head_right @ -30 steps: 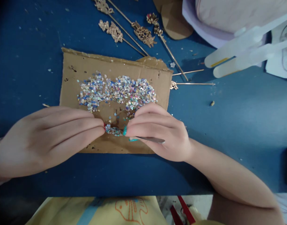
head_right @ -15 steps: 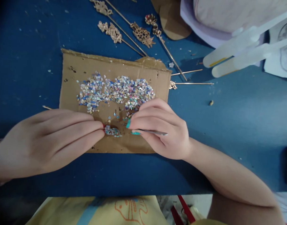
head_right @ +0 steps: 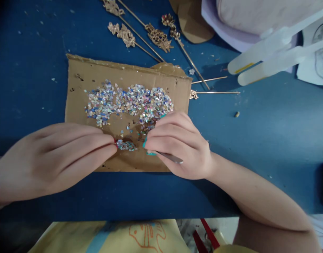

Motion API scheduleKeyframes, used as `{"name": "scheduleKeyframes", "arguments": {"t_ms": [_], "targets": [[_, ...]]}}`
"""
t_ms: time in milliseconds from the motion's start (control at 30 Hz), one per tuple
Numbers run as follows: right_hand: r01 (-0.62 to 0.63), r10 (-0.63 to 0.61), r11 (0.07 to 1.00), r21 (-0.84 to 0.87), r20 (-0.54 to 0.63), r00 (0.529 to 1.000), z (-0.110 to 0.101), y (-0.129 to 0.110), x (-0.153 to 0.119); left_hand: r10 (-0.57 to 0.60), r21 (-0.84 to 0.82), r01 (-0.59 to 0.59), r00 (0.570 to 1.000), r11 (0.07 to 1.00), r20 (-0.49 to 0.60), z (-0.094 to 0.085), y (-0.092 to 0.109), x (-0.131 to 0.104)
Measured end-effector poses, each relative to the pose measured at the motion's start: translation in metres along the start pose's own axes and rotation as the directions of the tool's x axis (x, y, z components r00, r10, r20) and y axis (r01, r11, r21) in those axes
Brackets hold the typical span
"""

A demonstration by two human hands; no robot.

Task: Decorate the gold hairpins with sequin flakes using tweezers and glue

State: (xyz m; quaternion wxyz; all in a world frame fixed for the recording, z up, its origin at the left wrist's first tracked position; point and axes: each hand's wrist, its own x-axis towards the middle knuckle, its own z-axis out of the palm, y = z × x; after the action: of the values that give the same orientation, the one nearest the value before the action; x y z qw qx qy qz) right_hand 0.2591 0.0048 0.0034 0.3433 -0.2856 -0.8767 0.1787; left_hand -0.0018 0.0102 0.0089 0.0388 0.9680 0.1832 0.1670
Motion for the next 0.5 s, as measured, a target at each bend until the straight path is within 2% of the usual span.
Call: {"name": "scheduleKeyframes", "arguments": {"t_ms": [500], "targets": [[-0.003, 0.005, 0.999, 0.044, -0.027, 1.000, 0.0026, 0.0000, 0.0002, 0.006, 0.020, -0.006, 0.999, 1.000, -0.031, 0.0001, 0.0000, -0.0010]]}}
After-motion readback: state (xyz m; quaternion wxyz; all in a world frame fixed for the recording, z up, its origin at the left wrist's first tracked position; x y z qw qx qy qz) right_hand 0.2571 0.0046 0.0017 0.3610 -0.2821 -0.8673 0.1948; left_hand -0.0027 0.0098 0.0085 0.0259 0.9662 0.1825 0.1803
